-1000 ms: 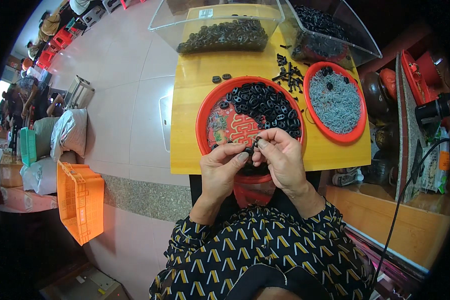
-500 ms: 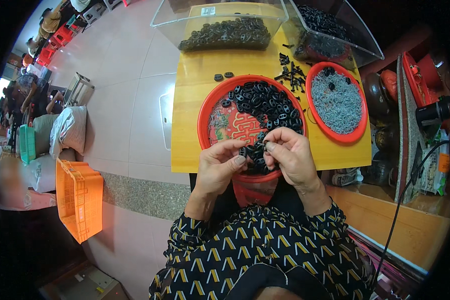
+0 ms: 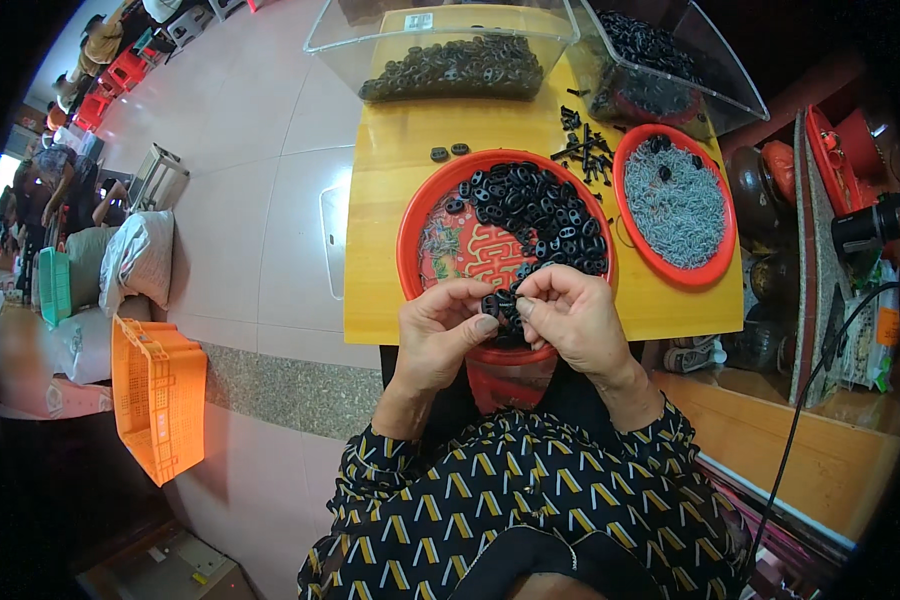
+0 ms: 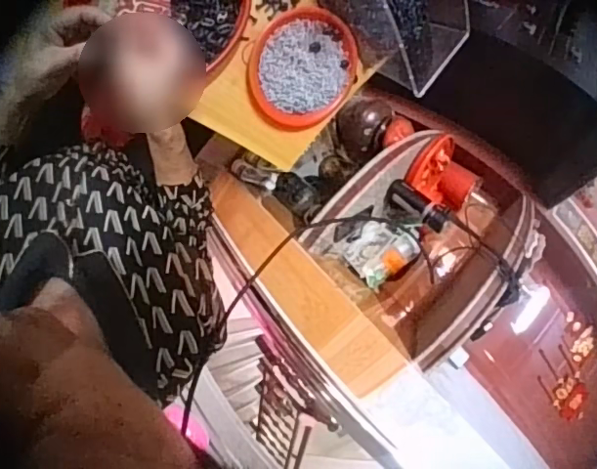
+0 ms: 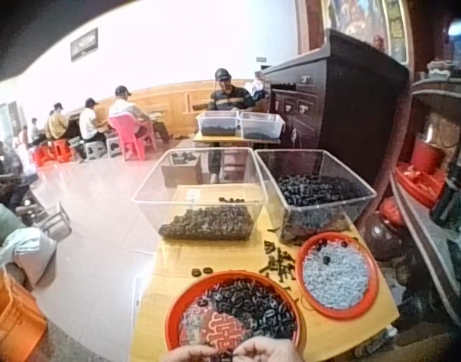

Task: The person sits at a table and repeatedly picks up small black plastic buckle halves and metal pins from a red tray. They insert the pins into the buckle halves by hand and place the assembled units into a clear plastic container.

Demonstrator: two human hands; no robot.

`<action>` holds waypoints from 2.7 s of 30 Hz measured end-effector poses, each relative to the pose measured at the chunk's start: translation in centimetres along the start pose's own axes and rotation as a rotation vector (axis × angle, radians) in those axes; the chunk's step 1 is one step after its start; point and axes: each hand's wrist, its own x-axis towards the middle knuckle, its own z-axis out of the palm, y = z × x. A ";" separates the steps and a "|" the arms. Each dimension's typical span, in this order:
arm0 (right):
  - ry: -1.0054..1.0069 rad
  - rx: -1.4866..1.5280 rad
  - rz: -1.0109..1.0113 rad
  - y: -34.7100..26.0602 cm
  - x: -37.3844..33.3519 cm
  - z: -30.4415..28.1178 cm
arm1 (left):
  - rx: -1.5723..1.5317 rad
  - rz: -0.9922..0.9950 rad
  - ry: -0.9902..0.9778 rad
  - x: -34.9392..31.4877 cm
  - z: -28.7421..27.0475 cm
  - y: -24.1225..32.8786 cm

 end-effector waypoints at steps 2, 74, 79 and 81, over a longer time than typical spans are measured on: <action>-0.005 -0.014 0.004 -0.1 0.0 0.0 | 0.010 0.003 -0.003 0.0 0.1 0.0; 0.148 -0.022 -0.152 -2.4 4.1 -4.8 | 0.590 0.207 0.152 -1.2 -1.2 1.1; 0.373 -0.304 -0.294 -3.4 8.3 -9.0 | 0.945 0.310 0.238 -1.2 -3.1 2.4; 0.439 -0.695 -0.396 -2.7 8.6 -8.9 | 0.995 0.342 0.249 -1.2 -3.1 2.4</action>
